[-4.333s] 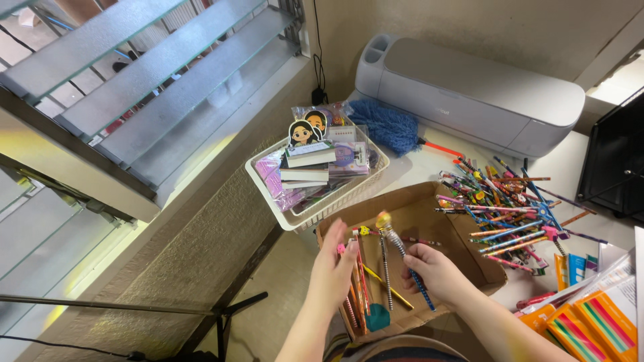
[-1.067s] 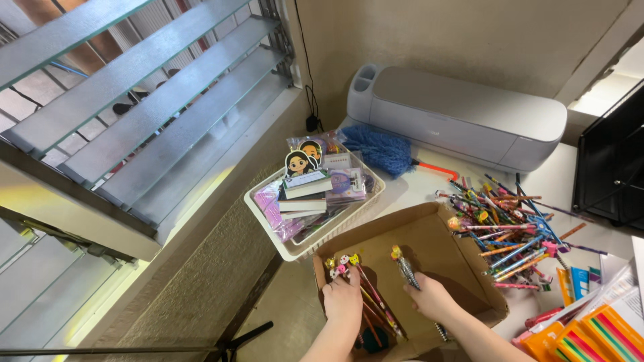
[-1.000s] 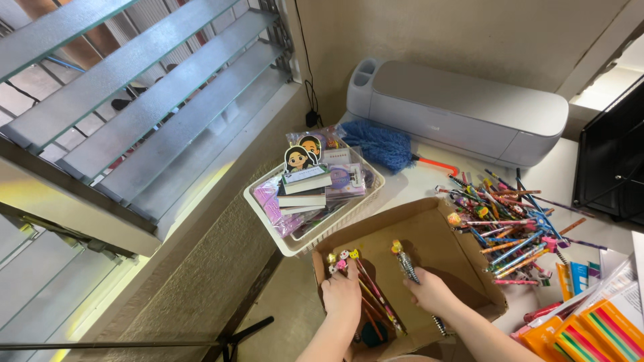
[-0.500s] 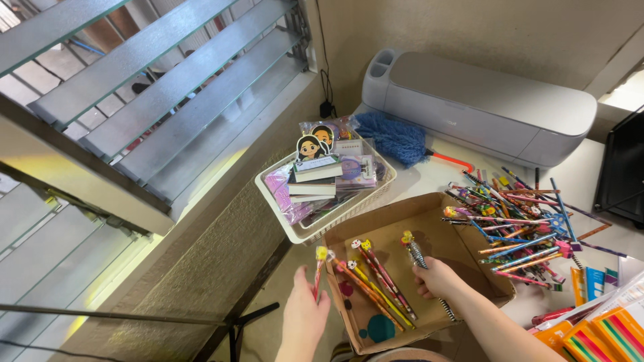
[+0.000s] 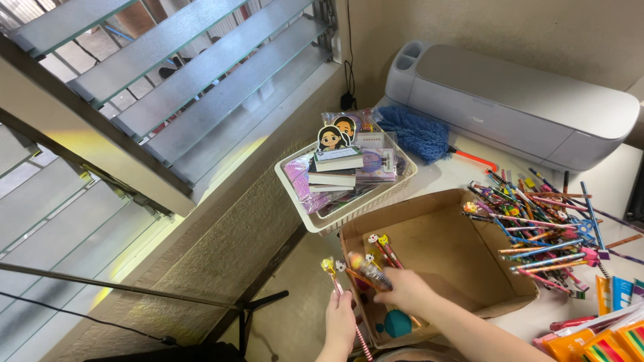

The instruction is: The person organizes stationery items on a desk. They place packaged pencils and crayons onto a shelf, then sort loose decorative pencils from a cardboard box into a white basket, arranging them by hand.

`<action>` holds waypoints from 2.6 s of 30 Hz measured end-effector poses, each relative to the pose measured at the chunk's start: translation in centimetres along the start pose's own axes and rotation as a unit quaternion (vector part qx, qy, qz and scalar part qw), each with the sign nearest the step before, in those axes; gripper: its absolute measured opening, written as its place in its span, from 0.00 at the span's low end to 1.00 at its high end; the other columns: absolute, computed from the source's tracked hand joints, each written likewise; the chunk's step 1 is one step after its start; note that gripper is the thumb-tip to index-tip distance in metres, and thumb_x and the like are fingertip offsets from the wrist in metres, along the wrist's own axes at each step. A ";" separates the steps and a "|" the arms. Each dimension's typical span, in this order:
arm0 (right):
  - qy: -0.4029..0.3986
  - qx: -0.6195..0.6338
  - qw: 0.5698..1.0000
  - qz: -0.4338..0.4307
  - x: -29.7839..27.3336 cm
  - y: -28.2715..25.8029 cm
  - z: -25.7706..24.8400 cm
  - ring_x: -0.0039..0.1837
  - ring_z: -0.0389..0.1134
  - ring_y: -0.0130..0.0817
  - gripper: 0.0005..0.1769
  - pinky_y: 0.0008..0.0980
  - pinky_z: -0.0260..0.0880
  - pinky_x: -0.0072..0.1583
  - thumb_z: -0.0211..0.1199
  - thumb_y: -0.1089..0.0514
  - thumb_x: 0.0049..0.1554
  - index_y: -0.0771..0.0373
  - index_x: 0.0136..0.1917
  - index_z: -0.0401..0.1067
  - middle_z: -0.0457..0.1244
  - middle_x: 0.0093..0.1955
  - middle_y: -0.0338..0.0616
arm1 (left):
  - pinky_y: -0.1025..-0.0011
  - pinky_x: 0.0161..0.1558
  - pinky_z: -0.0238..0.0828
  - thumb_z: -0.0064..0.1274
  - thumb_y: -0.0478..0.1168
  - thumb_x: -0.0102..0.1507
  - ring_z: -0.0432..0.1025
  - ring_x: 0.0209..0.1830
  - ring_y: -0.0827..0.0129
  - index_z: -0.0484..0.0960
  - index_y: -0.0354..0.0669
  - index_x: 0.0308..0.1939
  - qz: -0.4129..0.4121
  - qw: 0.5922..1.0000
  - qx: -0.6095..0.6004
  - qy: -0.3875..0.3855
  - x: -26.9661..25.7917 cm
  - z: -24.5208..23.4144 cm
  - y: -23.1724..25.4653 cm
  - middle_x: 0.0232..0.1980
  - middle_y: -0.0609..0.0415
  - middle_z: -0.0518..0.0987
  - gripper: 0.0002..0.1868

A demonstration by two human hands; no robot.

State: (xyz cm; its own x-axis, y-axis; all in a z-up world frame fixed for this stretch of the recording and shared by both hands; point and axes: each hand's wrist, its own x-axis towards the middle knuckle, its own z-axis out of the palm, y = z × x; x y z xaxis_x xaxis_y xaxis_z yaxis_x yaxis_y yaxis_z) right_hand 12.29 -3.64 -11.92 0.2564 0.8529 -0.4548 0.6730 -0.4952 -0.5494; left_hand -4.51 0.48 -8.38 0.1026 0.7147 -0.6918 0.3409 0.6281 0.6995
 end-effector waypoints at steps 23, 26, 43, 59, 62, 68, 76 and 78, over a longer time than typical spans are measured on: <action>0.048 -0.120 0.990 0.053 1.0 4.3 -1.2 0.53 0.60 0.42 0.19 0.39 0.60 0.52 0.54 0.40 0.49 0.57 0.41 0.68 0.63 0.42 0.46 | 0.74 0.27 0.50 0.51 0.39 0.53 0.49 0.21 0.72 0.54 0.50 0.20 0.102 0.990 0.075 -0.065 2.4 -0.2 -1.8 0.20 0.60 0.56 0.18; 0.017 -0.056 0.994 0.095 0.1 1.4 -0.3 0.49 0.63 0.38 0.17 0.36 0.64 0.49 0.59 0.44 0.45 0.55 0.42 0.70 0.63 0.41 0.45 | 0.74 0.25 0.49 0.47 0.34 0.51 0.49 0.20 0.72 0.54 0.50 0.19 0.110 0.990 0.056 -0.070 2.9 0.0 -2.1 0.19 0.60 0.56 0.16; -0.059 -0.030 0.987 0.144 -2.1 -0.2 -1.0 0.35 0.65 0.31 0.12 0.30 0.64 0.39 0.62 0.48 0.45 0.53 0.35 0.64 0.64 0.32 0.37 | 0.73 0.28 0.53 0.44 0.32 0.50 0.53 0.21 0.71 0.54 0.49 0.19 0.133 0.984 0.108 -0.049 2.2 -2.0 -0.8 0.20 0.59 0.57 0.14; -0.038 -0.008 0.999 0.019 -1.4 -2.6 -0.3 0.37 0.64 0.37 0.08 0.35 0.62 0.41 0.57 0.50 0.47 0.54 0.33 0.64 0.63 0.32 0.40 | 0.71 0.27 0.55 0.45 0.33 0.51 0.53 0.20 0.70 0.53 0.49 0.19 0.120 0.983 0.130 -0.045 3.2 -1.6 -2.4 0.19 0.58 0.58 0.15; 0.033 0.028 0.998 0.033 1.0 -0.1 1.6 0.39 0.63 0.41 0.14 0.38 0.61 0.44 0.52 0.47 0.50 0.58 0.32 0.66 0.59 0.36 0.42 | 0.72 0.29 0.54 0.46 0.34 0.51 0.53 0.21 0.69 0.54 0.49 0.20 0.112 0.981 0.154 -0.034 3.8 -1.5 -2.7 0.20 0.58 0.58 0.15; 0.025 0.007 0.995 -0.100 1.0 -2.7 0.0 0.61 0.58 0.49 0.17 0.45 0.52 0.63 0.50 0.51 0.49 0.62 0.49 0.67 0.60 0.57 0.54 | 0.71 0.30 0.57 0.47 0.37 0.50 0.56 0.21 0.68 0.56 0.49 0.19 0.123 0.973 0.192 -0.022 5.2 -1.7 -3.7 0.18 0.57 0.61 0.14; 0.103 0.112 0.966 0.210 -1.4 2.3 -7.4 0.33 0.65 0.37 0.19 0.34 0.60 0.33 0.56 0.47 0.51 0.49 0.55 0.61 0.66 0.37 0.45 | 0.71 0.34 0.58 0.47 0.39 0.50 0.60 0.22 0.66 0.60 0.48 0.21 0.073 0.974 0.213 0.018 5.0 -4.2 -1.9 0.19 0.55 0.63 0.10; 0.163 0.005 0.962 0.221 -1.3 5.1 -8.8 0.49 0.66 0.58 0.24 0.54 0.65 0.50 0.44 0.49 0.55 0.55 0.63 0.51 0.64 0.51 0.54 | 0.74 0.39 0.60 0.45 0.40 0.54 0.60 0.28 0.66 0.62 0.47 0.22 0.047 0.971 0.236 0.016 4.0 -3.7 -0.6 0.24 0.53 0.66 0.09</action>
State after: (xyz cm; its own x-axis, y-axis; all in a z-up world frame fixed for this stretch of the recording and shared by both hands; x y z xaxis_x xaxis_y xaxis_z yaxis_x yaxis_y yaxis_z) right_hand 21.49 -5.80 -7.90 0.7209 0.5641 -0.4027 0.4417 -0.8216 -0.3604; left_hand -7.74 4.12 -10.94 0.1270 0.7758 -0.6180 0.7219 0.3550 0.5940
